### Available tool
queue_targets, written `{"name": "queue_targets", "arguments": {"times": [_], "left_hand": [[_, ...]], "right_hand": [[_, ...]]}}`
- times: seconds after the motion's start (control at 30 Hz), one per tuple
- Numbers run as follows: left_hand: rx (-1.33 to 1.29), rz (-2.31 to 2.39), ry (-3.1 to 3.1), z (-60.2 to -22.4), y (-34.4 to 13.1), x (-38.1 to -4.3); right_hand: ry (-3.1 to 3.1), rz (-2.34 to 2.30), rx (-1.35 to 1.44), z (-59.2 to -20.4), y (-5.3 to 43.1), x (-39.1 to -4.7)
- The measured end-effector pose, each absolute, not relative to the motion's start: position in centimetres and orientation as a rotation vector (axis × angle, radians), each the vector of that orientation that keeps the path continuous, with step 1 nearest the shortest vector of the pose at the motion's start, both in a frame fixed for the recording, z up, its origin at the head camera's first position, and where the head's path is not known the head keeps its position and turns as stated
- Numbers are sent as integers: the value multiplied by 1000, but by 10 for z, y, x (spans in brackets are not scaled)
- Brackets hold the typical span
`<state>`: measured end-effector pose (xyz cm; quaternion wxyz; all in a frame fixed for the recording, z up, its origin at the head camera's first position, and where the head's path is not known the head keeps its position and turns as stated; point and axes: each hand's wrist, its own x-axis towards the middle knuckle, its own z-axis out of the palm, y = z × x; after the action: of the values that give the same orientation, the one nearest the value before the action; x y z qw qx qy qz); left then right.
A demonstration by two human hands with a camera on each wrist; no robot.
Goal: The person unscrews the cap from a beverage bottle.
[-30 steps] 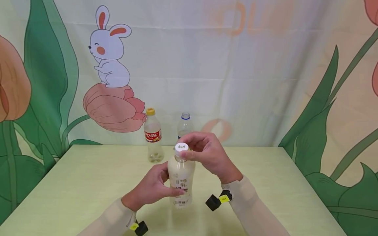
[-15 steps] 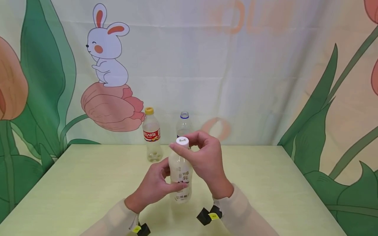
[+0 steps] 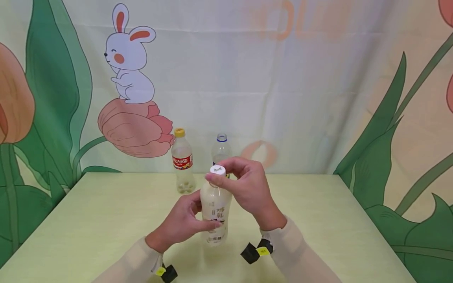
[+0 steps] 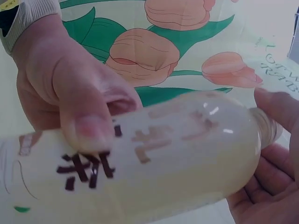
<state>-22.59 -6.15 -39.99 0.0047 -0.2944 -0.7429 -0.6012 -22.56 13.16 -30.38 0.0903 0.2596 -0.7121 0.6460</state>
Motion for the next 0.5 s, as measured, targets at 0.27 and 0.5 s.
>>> {"name": "queue_targets", "arguments": {"times": [0.27, 0.5], "left_hand": [[-991, -1979, -2381, -399, -65, -226], [-1108, -2010, -2367, -399, -66, -226]], "right_hand": [[-2145, 2062, 984, -304, 140, -235], [-2107, 2180, 1246, -306, 147, -248]]}}
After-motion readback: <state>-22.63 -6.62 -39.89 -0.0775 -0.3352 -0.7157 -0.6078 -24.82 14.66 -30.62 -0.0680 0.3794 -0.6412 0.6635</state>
